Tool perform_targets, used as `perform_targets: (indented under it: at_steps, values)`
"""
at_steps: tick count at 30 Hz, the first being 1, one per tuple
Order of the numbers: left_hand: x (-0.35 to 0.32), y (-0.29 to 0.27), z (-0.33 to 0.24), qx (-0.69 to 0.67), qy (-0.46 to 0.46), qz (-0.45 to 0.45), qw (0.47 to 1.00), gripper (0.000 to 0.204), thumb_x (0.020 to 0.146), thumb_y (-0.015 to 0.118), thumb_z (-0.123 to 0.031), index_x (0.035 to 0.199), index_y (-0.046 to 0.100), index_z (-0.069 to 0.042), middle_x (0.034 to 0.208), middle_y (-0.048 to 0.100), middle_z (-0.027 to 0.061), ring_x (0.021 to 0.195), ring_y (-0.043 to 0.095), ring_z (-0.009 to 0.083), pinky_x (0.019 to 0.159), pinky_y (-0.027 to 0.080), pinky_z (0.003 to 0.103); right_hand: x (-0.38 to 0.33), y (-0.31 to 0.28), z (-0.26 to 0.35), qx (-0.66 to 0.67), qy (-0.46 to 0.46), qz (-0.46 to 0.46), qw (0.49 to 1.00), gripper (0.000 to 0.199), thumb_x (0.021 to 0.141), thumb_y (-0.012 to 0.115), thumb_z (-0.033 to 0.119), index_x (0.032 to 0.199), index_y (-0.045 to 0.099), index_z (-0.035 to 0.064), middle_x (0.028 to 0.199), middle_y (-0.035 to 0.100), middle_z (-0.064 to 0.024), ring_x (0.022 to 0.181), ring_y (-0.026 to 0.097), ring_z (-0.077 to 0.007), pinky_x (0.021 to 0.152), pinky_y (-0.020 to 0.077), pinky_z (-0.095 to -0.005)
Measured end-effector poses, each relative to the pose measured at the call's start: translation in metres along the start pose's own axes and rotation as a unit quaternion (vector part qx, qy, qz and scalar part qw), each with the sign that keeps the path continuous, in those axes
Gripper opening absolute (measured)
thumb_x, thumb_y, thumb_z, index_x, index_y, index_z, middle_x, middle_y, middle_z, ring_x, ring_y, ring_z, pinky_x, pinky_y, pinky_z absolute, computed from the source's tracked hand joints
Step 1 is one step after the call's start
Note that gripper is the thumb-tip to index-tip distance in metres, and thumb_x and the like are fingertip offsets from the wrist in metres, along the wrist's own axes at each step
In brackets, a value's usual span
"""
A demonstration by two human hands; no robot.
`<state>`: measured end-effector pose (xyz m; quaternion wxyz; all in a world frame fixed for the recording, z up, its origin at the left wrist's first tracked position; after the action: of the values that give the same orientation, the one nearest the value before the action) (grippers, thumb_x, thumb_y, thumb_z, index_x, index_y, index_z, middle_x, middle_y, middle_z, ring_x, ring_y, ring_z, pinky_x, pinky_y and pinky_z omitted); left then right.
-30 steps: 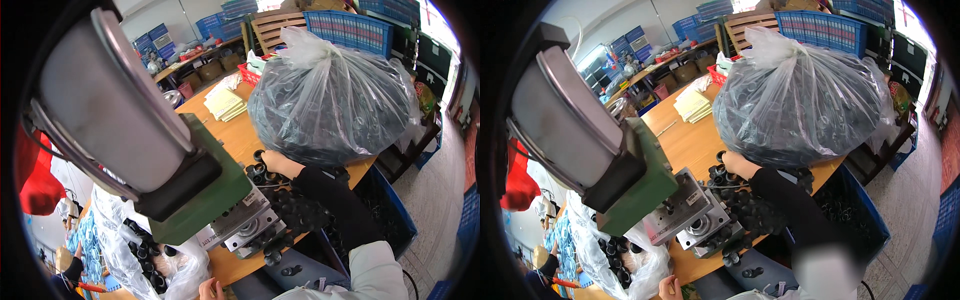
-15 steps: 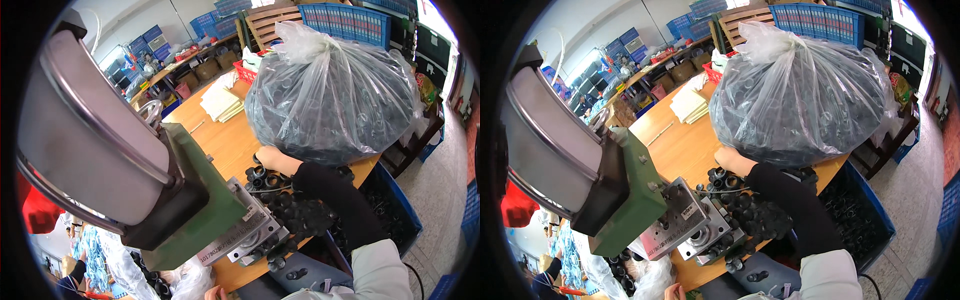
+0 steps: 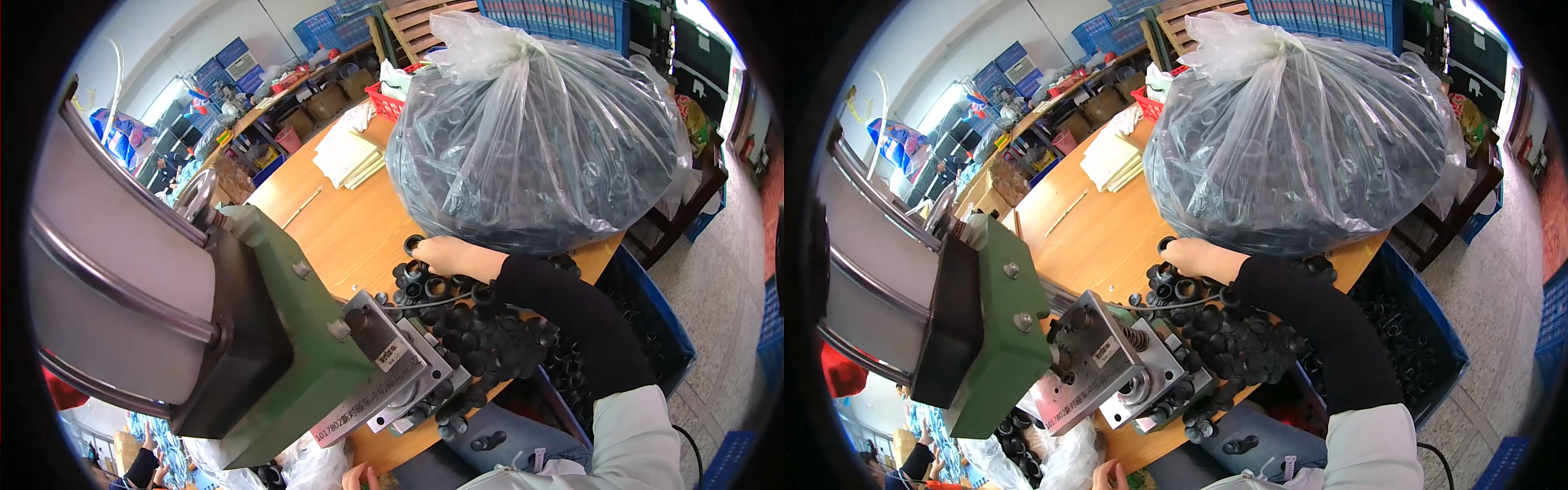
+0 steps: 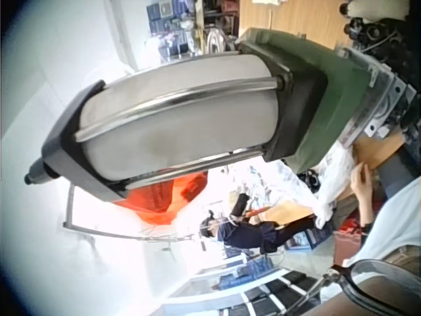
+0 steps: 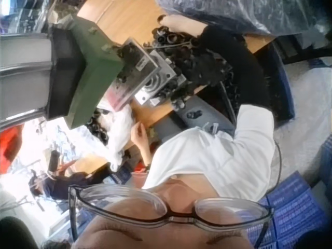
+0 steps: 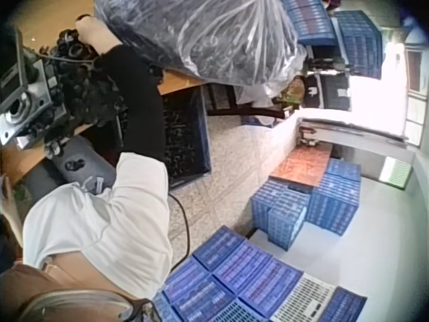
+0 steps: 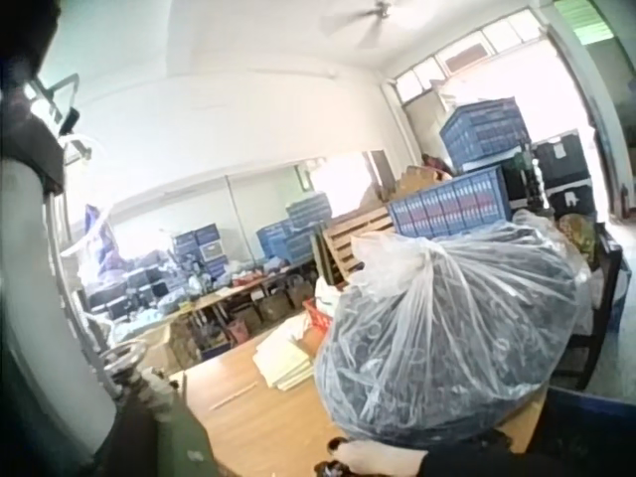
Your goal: The person operates a manual press machine to process small black circular objects. They repeatedly pick up objects from a plastic bag, place them into the press mold, and then remove the processed items, placing them into a blue bin. The task involves repetitive pick-and-place actions with the press machine.
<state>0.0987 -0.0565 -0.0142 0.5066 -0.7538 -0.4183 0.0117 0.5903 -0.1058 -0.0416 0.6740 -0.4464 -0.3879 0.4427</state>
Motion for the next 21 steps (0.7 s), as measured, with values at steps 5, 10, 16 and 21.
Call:
perform_targets:
  at_steps: [5,10,16,21]
  values:
    - [0.003,0.001,-0.003,-0.004,0.012,-0.002,1.000,0.011,0.081,0.067,-0.002,0.092,0.066,-0.001,0.088,0.066,0.0128,0.079,0.063,0.0253,0.071,0.050,0.033,0.012,-0.032,0.006,0.027,0.039,-0.170,0.984,0.025,0.072,0.064,0.004,0.094,0.052,0.0009,0.090,0.058,-0.0163,0.087,0.061,-0.0354,0.070,0.0510,-0.0417]
    - [0.003,0.001,-0.003,0.004,0.011,-0.006,1.000,0.011,0.081,0.068,-0.001,0.091,0.066,-0.001,0.089,0.066,0.0135,0.080,0.063,0.0266,0.074,0.050,0.034,0.039,-0.019,-0.001,-0.082,0.030,-0.249,0.965,0.009,0.079,0.052,0.003,0.087,0.054,0.0034,0.082,0.060,-0.0148,0.077,0.064,-0.0303,0.064,0.0531,-0.0395]
    - [-0.004,0.000,0.006,0.008,-0.010,0.007,1.000,0.011,0.080,0.068,-0.002,0.091,0.066,-0.001,0.089,0.067,0.0134,0.082,0.064,0.0271,0.075,0.051,0.035,0.042,0.008,-0.012,-0.089,0.101,-0.130,0.982,0.012,0.076,0.054,0.003,0.082,0.065,0.0017,0.078,0.064,-0.0170,0.075,0.066,-0.0312,0.063,0.0532,-0.0394]
    - [-0.003,0.005,0.002,0.005,0.008,0.014,1.000,0.011,0.080,0.068,-0.002,0.091,0.066,-0.001,0.089,0.067,0.0136,0.082,0.064,0.0278,0.075,0.051,0.035,0.028,0.024,-0.021,-0.052,0.120,-0.077,0.988,0.023,0.075,0.055,0.002,0.094,0.065,-0.0040,0.097,0.065,-0.0216,0.089,0.065,-0.0318,0.074,0.0533,-0.0378]
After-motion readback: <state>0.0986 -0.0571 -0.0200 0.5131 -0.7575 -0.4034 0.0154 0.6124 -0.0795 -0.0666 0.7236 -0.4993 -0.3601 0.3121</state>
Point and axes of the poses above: each hand's wrist, its own x-axis towards the middle knuckle, its own y-axis out of the palm, z = x × y, the point moved 4 cm from there along x, towards the middle knuckle
